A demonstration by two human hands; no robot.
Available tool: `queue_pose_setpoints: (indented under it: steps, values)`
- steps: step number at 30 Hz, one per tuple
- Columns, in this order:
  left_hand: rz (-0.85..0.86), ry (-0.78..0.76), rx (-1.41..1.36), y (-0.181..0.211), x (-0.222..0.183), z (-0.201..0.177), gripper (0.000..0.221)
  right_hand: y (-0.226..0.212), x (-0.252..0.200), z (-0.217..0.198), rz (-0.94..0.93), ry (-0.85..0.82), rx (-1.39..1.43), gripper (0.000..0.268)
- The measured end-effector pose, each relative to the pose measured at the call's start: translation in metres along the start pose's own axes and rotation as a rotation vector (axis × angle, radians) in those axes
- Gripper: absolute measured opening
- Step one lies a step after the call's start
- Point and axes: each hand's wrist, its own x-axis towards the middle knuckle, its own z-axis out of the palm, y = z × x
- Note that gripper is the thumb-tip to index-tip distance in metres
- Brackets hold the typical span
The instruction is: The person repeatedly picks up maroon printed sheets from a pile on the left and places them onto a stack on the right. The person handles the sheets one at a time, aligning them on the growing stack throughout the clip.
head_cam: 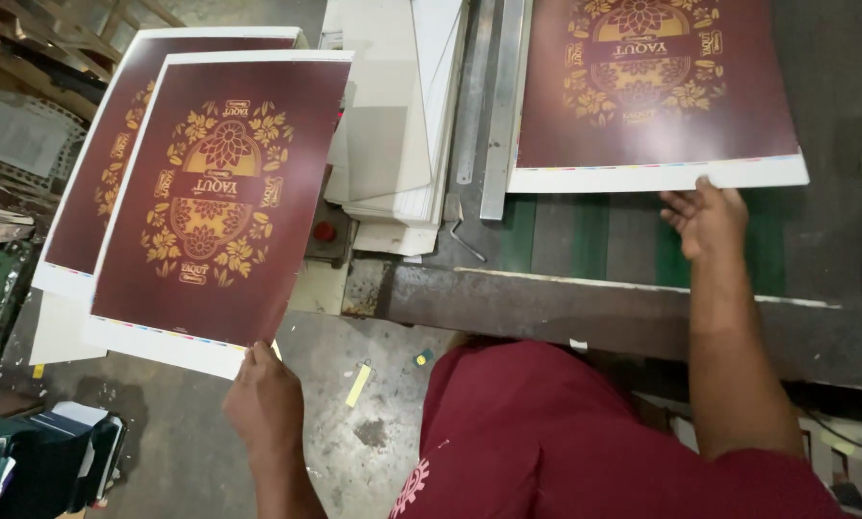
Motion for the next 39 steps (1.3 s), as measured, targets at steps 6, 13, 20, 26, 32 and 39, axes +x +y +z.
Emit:
queue_pose_setpoints:
  steps: [6, 13, 20, 26, 32, 39]
  values:
    - [0.169, 0.032, -0.401, 0.037, 0.023, -0.029, 0.009, 0.044, -0.050, 0.011, 0.095, -0.030, -0.118, 0.054]
    - [0.311, 0.033, -0.975, 0.180, 0.039, -0.034, 0.011, 0.034, -0.170, 0.136, 0.105, -0.556, -0.514, 0.051]
    - [0.514, 0.068, -1.236, 0.257, 0.004, -0.036, 0.013, 0.120, -0.197, 0.101, -0.202, -0.794, -0.599, 0.051]
    - [0.790, 0.045, -1.258, 0.233, -0.018, -0.040, 0.039, 0.113, -0.203, 0.069, 0.013, -0.342, -0.255, 0.027]
    - [0.459, 0.241, -0.924, 0.118, 0.042, 0.000, 0.029, 0.069, -0.198, 0.021, -0.103, -0.239, 0.140, 0.019]
    - [-0.133, 0.252, -0.222, -0.050, 0.099, 0.081, 0.082, 0.052, -0.185, -0.068, -0.302, 0.038, 0.054, 0.038]
